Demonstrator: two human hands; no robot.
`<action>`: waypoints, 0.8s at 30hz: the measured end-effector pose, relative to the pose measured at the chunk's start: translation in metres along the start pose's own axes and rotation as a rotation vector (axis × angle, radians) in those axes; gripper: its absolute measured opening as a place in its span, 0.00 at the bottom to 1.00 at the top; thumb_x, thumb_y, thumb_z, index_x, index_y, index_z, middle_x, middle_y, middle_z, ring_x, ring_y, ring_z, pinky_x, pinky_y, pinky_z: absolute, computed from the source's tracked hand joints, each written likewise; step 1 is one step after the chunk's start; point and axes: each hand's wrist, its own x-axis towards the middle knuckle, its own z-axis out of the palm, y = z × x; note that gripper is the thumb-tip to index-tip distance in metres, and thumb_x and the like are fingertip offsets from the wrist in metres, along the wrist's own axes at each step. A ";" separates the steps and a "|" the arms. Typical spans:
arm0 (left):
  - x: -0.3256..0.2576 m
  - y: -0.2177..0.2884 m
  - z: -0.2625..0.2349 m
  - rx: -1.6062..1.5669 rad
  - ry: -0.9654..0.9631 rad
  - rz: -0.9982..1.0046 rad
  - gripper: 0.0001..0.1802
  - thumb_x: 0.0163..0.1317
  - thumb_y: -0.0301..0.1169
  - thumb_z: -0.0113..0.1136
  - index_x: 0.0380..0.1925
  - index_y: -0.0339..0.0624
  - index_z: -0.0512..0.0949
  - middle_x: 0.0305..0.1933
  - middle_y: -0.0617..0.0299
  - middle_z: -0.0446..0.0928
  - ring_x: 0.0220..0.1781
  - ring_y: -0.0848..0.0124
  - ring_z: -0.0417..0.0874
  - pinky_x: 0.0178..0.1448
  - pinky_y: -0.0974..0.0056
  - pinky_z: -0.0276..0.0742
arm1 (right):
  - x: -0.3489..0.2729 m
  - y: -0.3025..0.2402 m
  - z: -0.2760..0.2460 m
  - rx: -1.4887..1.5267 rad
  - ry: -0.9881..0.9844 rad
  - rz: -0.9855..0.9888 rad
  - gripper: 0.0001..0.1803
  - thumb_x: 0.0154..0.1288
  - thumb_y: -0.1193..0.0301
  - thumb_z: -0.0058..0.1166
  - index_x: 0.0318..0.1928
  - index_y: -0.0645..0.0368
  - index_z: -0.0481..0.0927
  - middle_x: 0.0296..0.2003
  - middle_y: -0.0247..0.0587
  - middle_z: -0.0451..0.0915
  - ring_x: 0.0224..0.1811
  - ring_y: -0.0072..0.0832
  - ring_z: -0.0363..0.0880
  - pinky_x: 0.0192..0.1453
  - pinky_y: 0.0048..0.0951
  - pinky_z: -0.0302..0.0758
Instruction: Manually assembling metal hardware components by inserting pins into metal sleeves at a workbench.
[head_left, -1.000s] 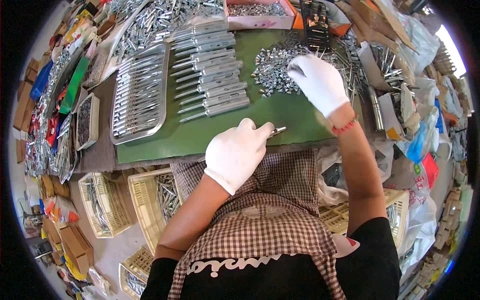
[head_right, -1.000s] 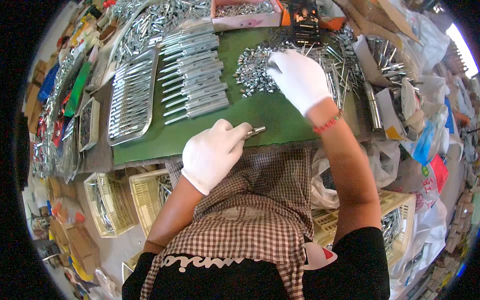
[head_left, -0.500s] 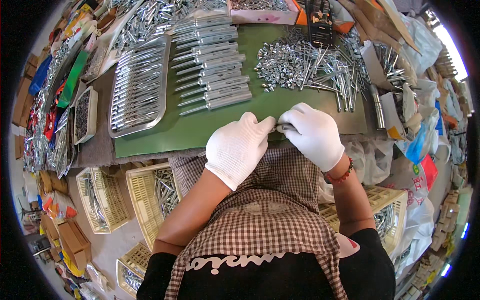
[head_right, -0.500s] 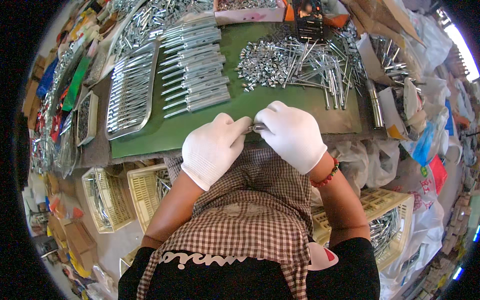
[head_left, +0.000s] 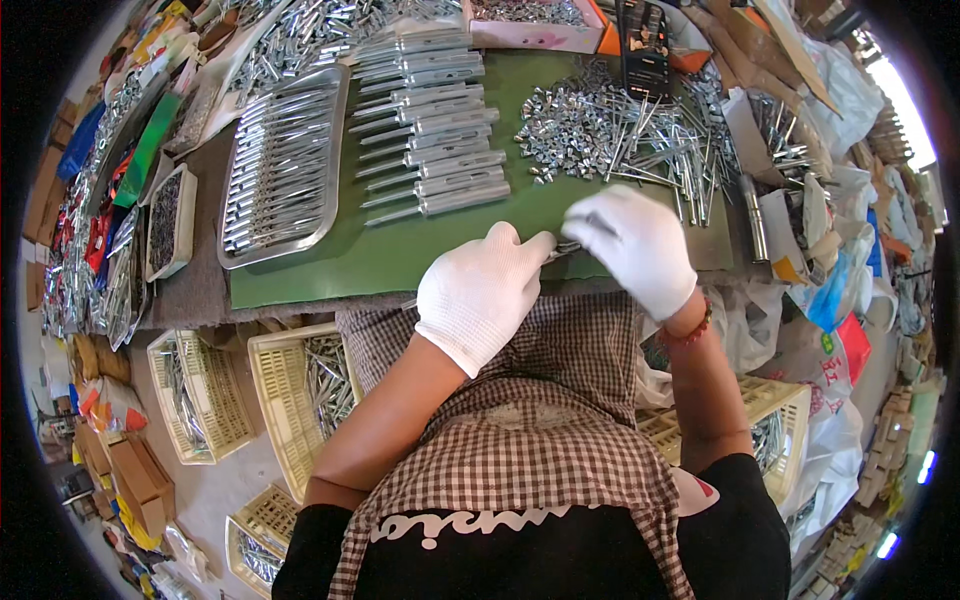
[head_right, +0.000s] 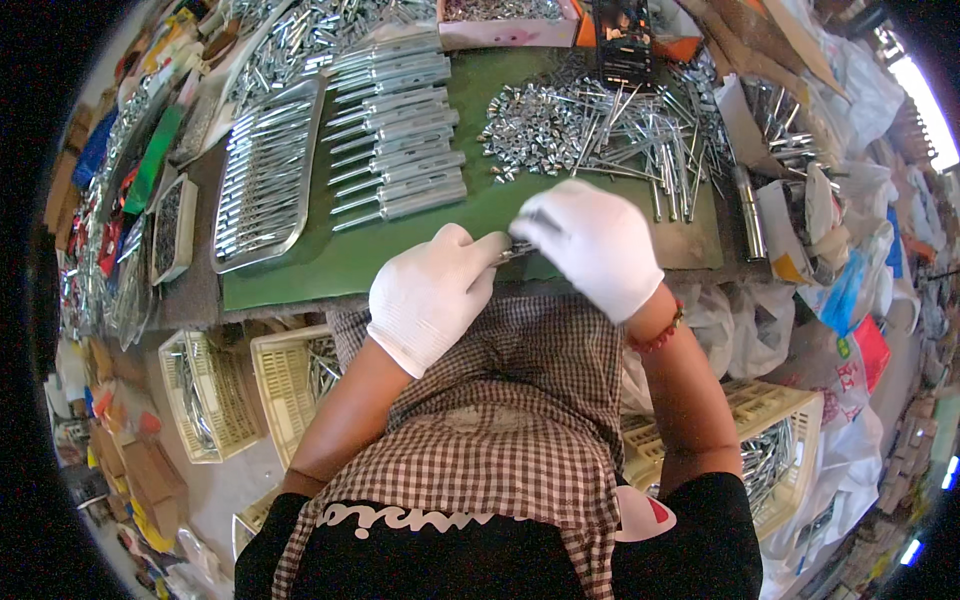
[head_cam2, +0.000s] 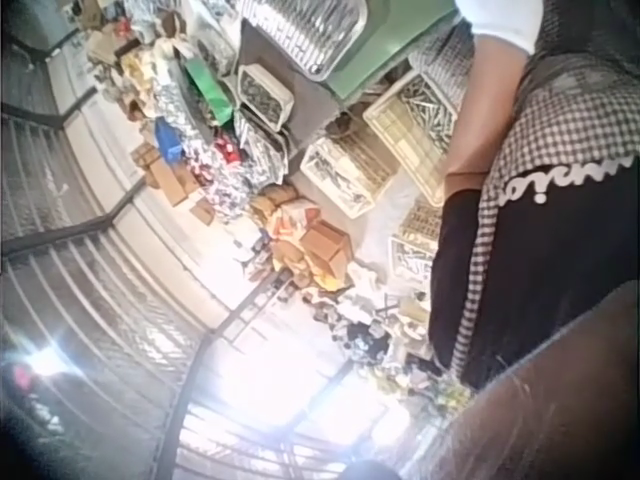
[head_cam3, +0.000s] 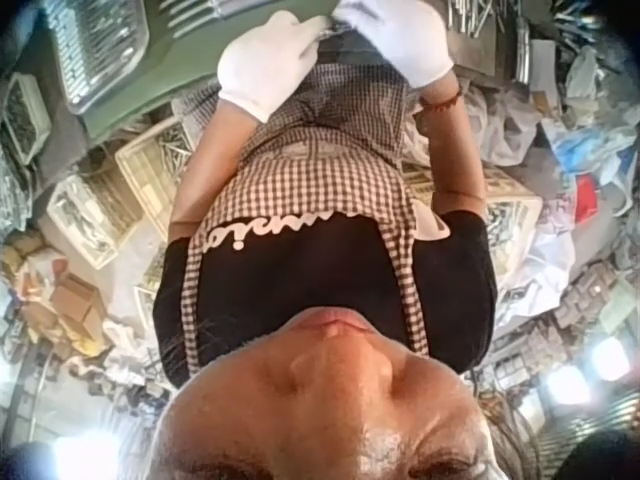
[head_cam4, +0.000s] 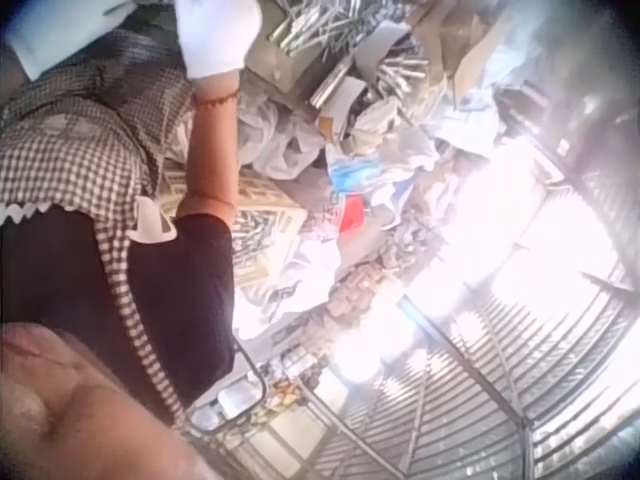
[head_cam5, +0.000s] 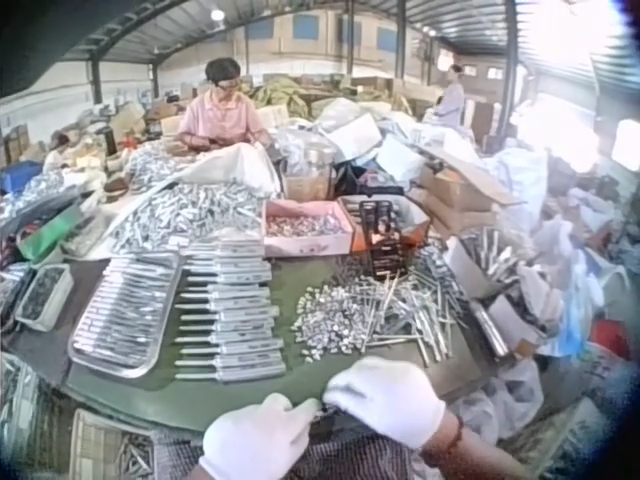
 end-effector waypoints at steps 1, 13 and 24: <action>0.000 0.000 0.000 0.014 -0.023 -0.014 0.10 0.63 0.32 0.59 0.44 0.57 0.81 0.31 0.60 0.75 0.26 0.58 0.81 0.28 0.55 0.78 | 0.006 0.005 0.000 0.005 0.060 0.074 0.08 0.64 0.65 0.62 0.41 0.53 0.86 0.34 0.42 0.81 0.36 0.40 0.82 0.40 0.38 0.76; 0.000 0.002 -0.002 0.001 -0.068 -0.042 0.10 0.64 0.32 0.58 0.44 0.58 0.81 0.30 0.60 0.75 0.26 0.59 0.81 0.29 0.55 0.78 | 0.039 0.025 0.005 -0.308 -0.011 0.180 0.07 0.65 0.63 0.58 0.40 0.49 0.85 0.38 0.40 0.79 0.39 0.42 0.82 0.43 0.41 0.79; 0.002 0.002 -0.001 -0.007 -0.063 -0.045 0.10 0.63 0.32 0.58 0.44 0.58 0.81 0.31 0.59 0.75 0.27 0.57 0.81 0.30 0.55 0.78 | 0.047 0.027 0.010 -0.350 0.023 0.094 0.07 0.63 0.66 0.57 0.34 0.56 0.81 0.37 0.45 0.78 0.38 0.46 0.82 0.41 0.48 0.78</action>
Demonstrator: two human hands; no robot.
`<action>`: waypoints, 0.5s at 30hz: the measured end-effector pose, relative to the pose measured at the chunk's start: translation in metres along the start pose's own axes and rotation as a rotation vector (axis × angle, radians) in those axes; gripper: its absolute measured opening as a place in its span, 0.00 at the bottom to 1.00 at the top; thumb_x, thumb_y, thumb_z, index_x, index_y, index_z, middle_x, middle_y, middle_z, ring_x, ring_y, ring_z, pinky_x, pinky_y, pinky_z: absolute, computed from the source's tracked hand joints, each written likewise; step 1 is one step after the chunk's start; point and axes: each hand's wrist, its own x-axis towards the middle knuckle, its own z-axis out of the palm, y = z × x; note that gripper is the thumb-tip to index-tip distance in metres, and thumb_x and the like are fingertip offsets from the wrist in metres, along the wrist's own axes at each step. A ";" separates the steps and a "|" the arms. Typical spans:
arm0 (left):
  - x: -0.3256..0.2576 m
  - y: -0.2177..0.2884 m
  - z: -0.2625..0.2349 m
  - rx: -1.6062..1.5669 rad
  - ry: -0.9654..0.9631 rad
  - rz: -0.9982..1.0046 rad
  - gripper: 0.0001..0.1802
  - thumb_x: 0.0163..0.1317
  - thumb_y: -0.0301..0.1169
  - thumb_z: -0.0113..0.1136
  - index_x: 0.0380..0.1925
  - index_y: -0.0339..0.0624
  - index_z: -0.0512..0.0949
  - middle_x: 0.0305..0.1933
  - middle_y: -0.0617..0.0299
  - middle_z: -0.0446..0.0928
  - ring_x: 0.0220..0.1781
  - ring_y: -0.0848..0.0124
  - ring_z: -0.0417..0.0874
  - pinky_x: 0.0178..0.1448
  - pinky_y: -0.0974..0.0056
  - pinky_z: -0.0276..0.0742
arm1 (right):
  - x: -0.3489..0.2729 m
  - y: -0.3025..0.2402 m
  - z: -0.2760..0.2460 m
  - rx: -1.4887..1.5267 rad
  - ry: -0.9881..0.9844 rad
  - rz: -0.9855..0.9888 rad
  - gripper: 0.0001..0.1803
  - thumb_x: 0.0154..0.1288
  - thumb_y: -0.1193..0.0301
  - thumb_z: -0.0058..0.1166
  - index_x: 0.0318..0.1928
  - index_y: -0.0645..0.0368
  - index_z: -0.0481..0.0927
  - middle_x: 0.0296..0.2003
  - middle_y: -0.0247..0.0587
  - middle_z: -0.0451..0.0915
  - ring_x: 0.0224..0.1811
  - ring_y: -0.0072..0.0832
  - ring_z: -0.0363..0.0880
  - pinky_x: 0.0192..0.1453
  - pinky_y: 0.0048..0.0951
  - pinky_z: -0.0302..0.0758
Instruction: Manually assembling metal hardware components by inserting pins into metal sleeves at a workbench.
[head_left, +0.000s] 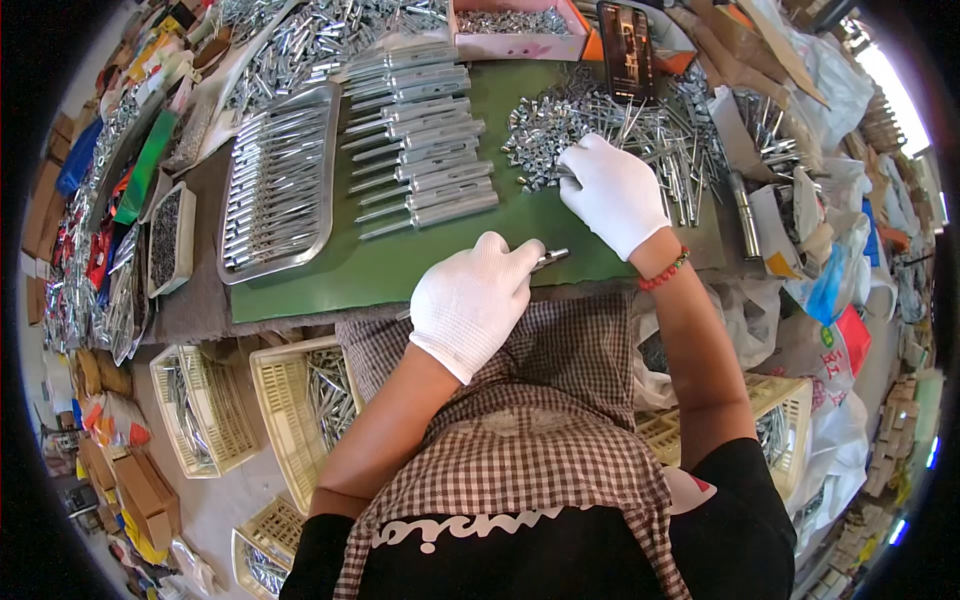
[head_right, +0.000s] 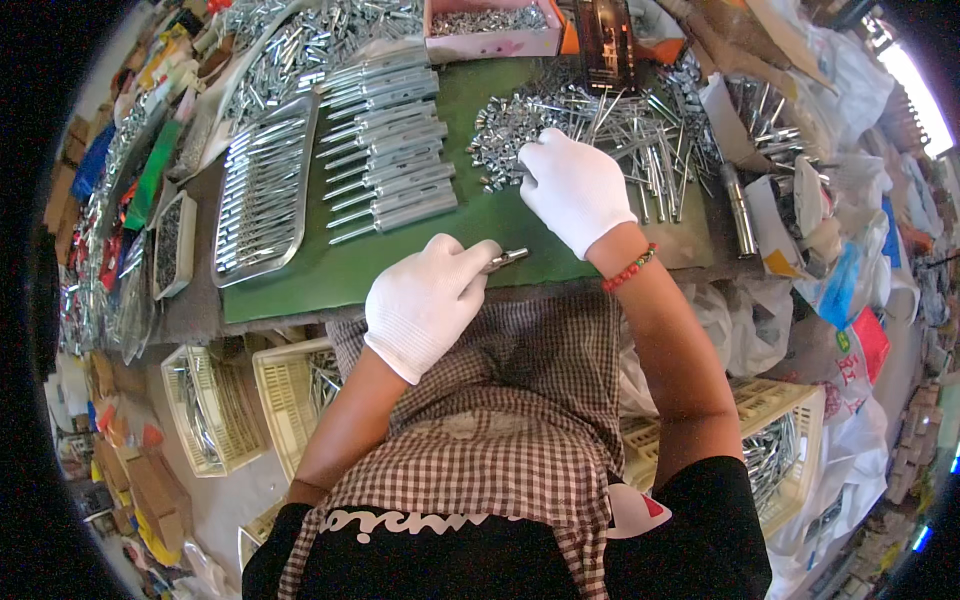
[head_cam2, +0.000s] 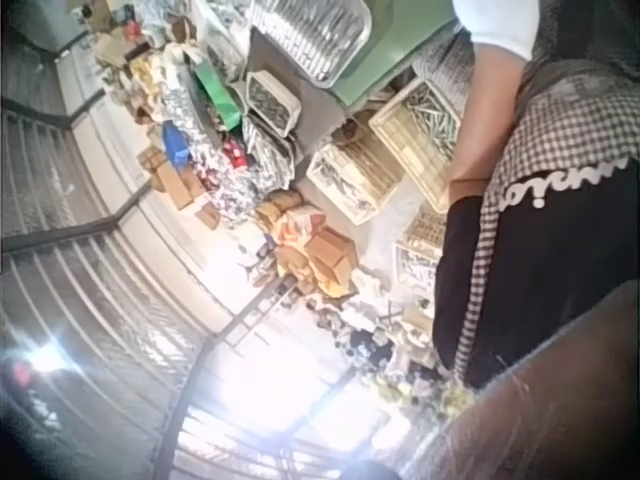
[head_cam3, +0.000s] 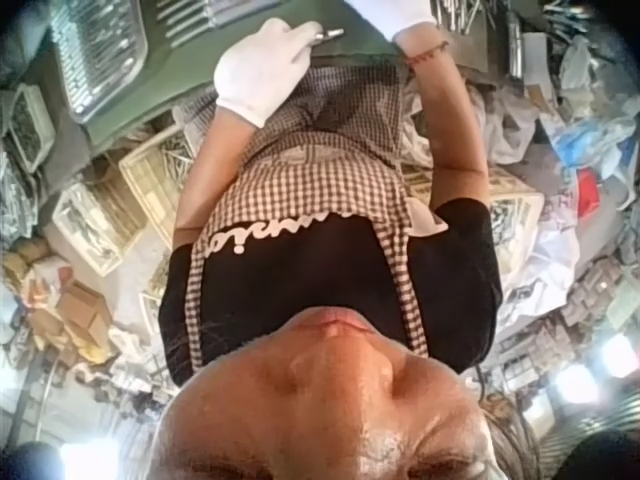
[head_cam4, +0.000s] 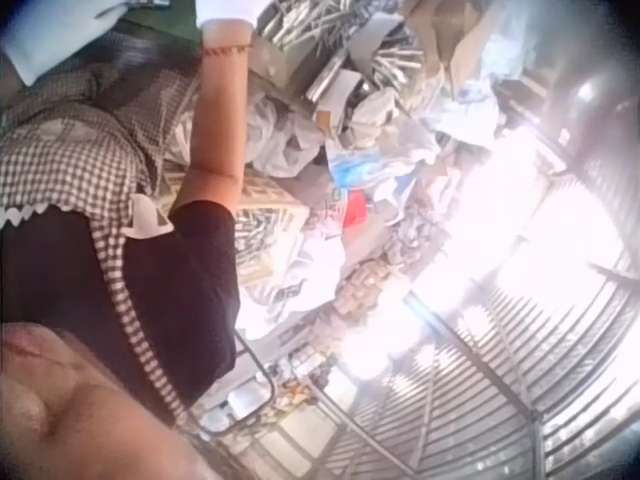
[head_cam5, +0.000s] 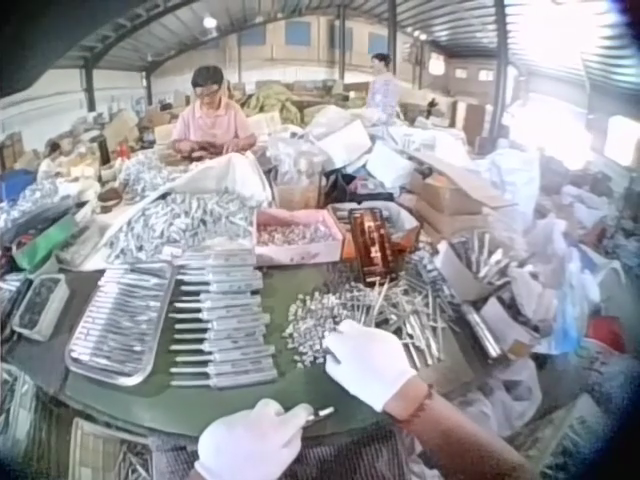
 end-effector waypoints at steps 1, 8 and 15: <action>0.000 0.000 0.000 0.002 -0.004 0.000 0.10 0.63 0.32 0.58 0.44 0.58 0.81 0.31 0.59 0.75 0.27 0.57 0.81 0.30 0.55 0.78 | 0.001 0.000 -0.001 -0.003 -0.021 0.004 0.07 0.63 0.66 0.57 0.34 0.56 0.81 0.38 0.45 0.78 0.38 0.47 0.82 0.42 0.48 0.79; -0.002 0.002 -0.002 0.010 -0.015 0.000 0.10 0.64 0.33 0.57 0.44 0.58 0.81 0.31 0.59 0.75 0.27 0.57 0.81 0.29 0.54 0.78 | 0.002 0.003 -0.003 0.018 -0.080 -0.007 0.09 0.65 0.64 0.56 0.36 0.57 0.81 0.40 0.48 0.79 0.40 0.48 0.83 0.45 0.48 0.80; -0.004 0.000 -0.001 0.013 0.008 0.004 0.10 0.63 0.33 0.58 0.44 0.58 0.81 0.31 0.60 0.75 0.25 0.58 0.81 0.28 0.54 0.77 | -0.021 0.014 -0.033 -0.054 -0.002 0.146 0.09 0.67 0.63 0.55 0.39 0.55 0.81 0.40 0.47 0.78 0.40 0.47 0.83 0.44 0.48 0.79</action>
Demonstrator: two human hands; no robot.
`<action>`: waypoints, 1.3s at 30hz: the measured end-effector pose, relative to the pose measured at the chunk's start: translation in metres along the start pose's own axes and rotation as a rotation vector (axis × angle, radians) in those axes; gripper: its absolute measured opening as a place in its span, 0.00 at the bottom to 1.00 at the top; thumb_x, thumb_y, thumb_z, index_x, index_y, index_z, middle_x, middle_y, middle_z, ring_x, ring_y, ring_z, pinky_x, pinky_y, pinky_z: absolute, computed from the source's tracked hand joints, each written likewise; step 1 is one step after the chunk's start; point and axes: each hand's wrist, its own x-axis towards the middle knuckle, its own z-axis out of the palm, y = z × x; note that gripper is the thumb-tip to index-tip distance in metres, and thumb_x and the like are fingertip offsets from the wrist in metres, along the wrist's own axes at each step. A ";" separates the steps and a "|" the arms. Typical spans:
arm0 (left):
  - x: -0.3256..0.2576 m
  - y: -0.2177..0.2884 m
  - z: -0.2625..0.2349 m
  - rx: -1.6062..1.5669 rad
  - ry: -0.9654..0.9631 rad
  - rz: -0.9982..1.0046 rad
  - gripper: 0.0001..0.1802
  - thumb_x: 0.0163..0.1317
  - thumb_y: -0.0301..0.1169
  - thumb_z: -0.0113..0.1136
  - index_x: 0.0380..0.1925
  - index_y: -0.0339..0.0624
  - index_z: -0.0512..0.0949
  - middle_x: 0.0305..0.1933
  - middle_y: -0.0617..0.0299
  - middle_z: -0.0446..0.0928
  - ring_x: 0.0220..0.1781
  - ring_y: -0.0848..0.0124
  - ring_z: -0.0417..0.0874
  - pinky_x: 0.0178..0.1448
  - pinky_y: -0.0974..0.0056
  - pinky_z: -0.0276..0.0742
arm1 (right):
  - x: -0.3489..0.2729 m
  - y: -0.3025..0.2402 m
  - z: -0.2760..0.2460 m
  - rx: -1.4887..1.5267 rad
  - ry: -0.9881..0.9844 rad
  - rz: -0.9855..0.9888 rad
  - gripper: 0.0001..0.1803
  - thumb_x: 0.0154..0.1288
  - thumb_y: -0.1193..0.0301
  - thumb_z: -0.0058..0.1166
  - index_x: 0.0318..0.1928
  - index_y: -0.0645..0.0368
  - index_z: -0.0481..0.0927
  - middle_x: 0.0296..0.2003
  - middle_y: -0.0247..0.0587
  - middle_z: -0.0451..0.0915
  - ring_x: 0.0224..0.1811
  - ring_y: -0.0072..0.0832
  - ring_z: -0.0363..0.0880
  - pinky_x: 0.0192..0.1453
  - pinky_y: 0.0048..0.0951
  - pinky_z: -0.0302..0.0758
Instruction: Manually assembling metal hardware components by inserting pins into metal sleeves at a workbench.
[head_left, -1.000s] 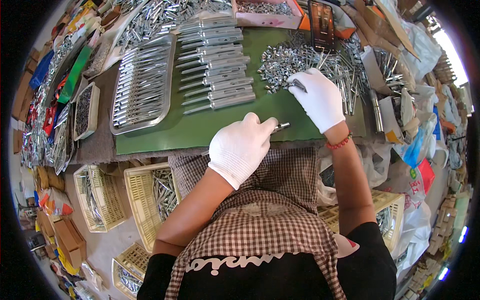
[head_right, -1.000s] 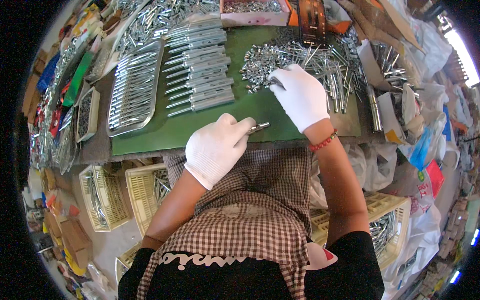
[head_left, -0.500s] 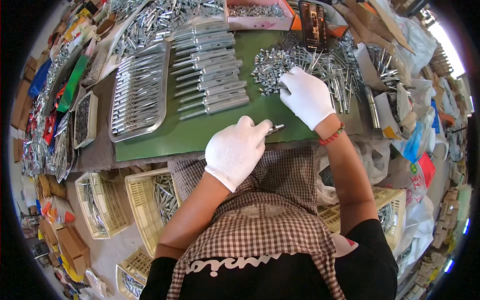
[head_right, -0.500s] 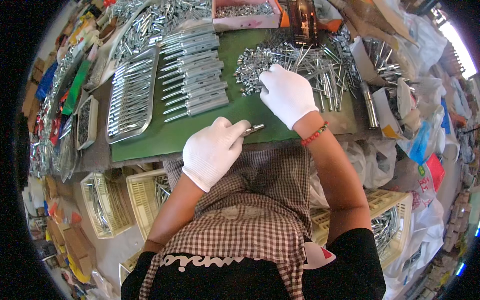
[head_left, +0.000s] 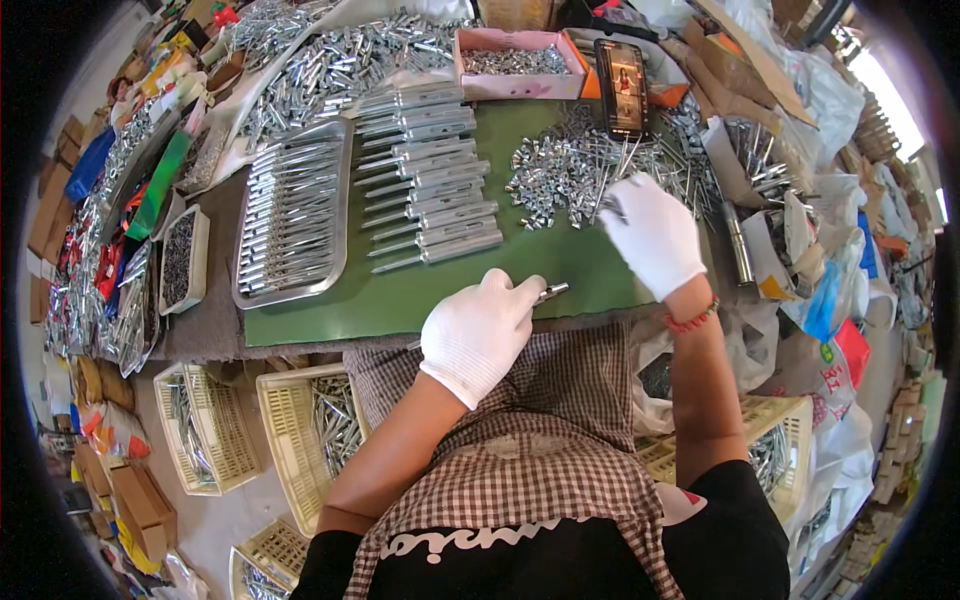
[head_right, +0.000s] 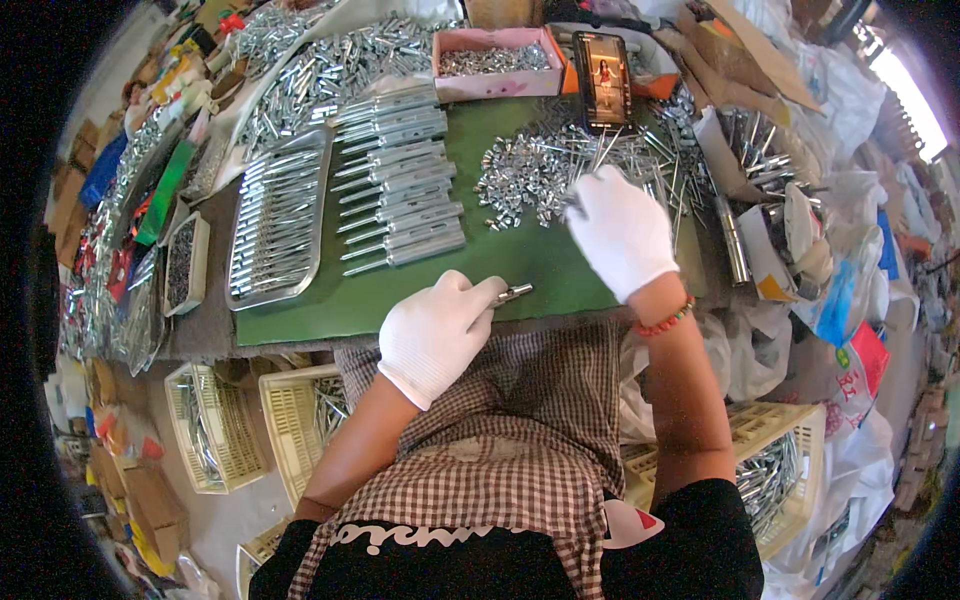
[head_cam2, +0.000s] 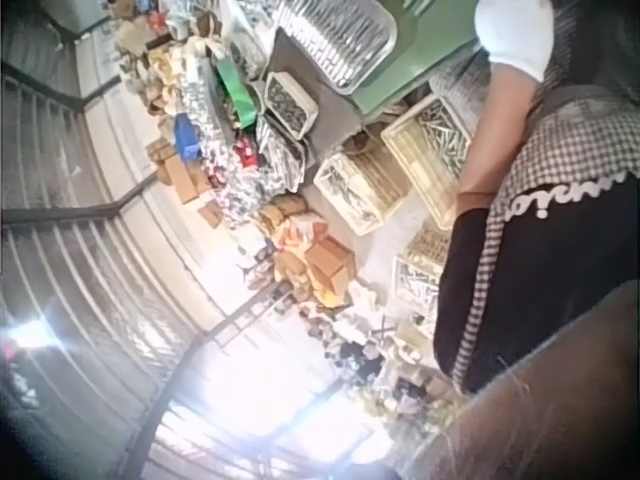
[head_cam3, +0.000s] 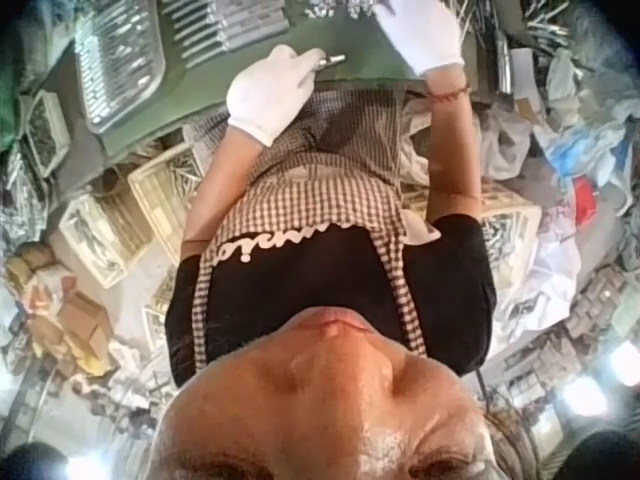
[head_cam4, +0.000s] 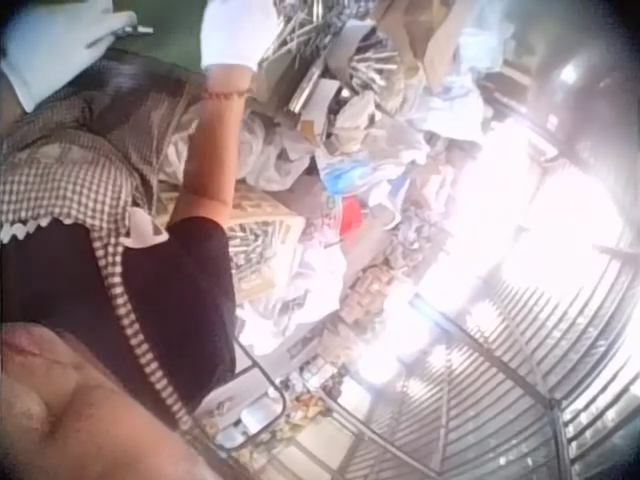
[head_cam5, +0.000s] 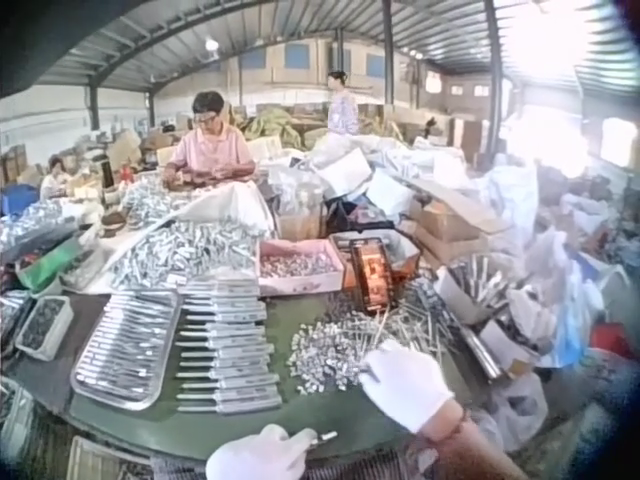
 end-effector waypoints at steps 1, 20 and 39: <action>0.001 0.000 0.000 0.000 0.009 0.008 0.10 0.63 0.33 0.58 0.44 0.58 0.81 0.30 0.60 0.75 0.25 0.58 0.81 0.27 0.54 0.77 | -0.002 0.005 -0.005 -0.048 0.002 0.039 0.09 0.67 0.63 0.55 0.40 0.55 0.81 0.40 0.46 0.78 0.40 0.47 0.83 0.44 0.48 0.79; 0.001 0.006 -0.006 0.010 -0.037 -0.003 0.10 0.64 0.33 0.59 0.45 0.58 0.81 0.31 0.59 0.75 0.26 0.57 0.80 0.29 0.55 0.77 | 0.043 -0.029 0.052 0.033 -0.052 -0.553 0.06 0.65 0.66 0.56 0.38 0.54 0.78 0.39 0.39 0.77 0.42 0.38 0.82 0.44 0.39 0.82; 0.002 0.001 0.001 0.026 0.035 0.039 0.08 0.62 0.32 0.61 0.41 0.59 0.81 0.29 0.61 0.74 0.24 0.59 0.79 0.27 0.56 0.75 | -0.035 0.004 0.018 0.358 0.048 0.002 0.09 0.65 0.61 0.61 0.38 0.53 0.84 0.35 0.43 0.80 0.38 0.45 0.82 0.41 0.41 0.78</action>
